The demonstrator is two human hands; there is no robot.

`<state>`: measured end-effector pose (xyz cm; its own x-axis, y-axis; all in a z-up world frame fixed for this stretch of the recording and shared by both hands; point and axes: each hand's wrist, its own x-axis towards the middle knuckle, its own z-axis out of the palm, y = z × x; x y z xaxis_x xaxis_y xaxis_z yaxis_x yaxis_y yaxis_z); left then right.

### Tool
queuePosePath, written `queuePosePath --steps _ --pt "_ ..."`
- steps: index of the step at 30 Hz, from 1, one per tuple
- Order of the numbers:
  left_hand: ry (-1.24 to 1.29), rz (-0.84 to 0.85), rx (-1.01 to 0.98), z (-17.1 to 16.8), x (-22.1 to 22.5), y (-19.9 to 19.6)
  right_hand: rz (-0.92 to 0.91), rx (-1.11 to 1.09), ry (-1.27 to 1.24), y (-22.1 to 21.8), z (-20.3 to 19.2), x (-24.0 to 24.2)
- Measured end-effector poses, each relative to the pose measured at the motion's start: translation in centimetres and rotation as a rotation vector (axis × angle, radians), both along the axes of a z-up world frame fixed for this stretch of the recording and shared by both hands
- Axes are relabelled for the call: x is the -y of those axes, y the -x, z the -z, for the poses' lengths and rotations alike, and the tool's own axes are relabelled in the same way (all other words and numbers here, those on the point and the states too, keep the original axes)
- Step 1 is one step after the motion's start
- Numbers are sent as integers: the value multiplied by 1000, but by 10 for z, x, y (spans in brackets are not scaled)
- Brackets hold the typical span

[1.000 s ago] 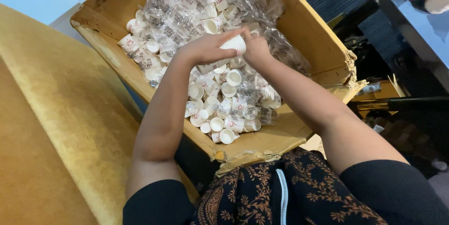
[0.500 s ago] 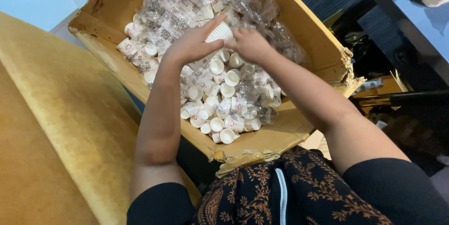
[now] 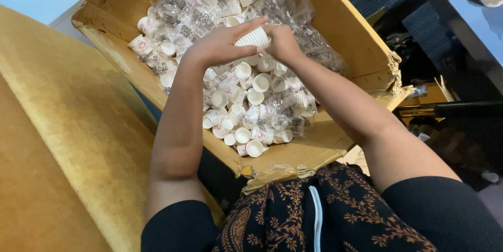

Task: Sorting and stacking small paper cups from a large cardboard box in a warehouse setting.

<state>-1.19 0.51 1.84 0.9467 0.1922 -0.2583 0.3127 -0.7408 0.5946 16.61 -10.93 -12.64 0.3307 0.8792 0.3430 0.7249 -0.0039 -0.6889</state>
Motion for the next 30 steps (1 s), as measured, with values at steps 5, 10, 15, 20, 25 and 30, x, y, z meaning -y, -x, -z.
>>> queuePosePath --steps 5,10,15,20,25,30 --pt "-19 -45 135 -2 -8 7 57 -516 -297 -34 -54 -1" --pt "54 -103 258 -4 -4 4 37 -500 -562 -17 -94 22" --pt "66 -12 261 17 -13 2 -305 -541 -428 29 -107 25" --pt "96 -149 311 -16 7 4 -73 -535 -219 17 -78 15" --pt "61 -112 413 2 6 -4 -382 606 312 45 35 12" --pt "27 -18 269 0 11 -1 -401 690 876 35 9 -4"
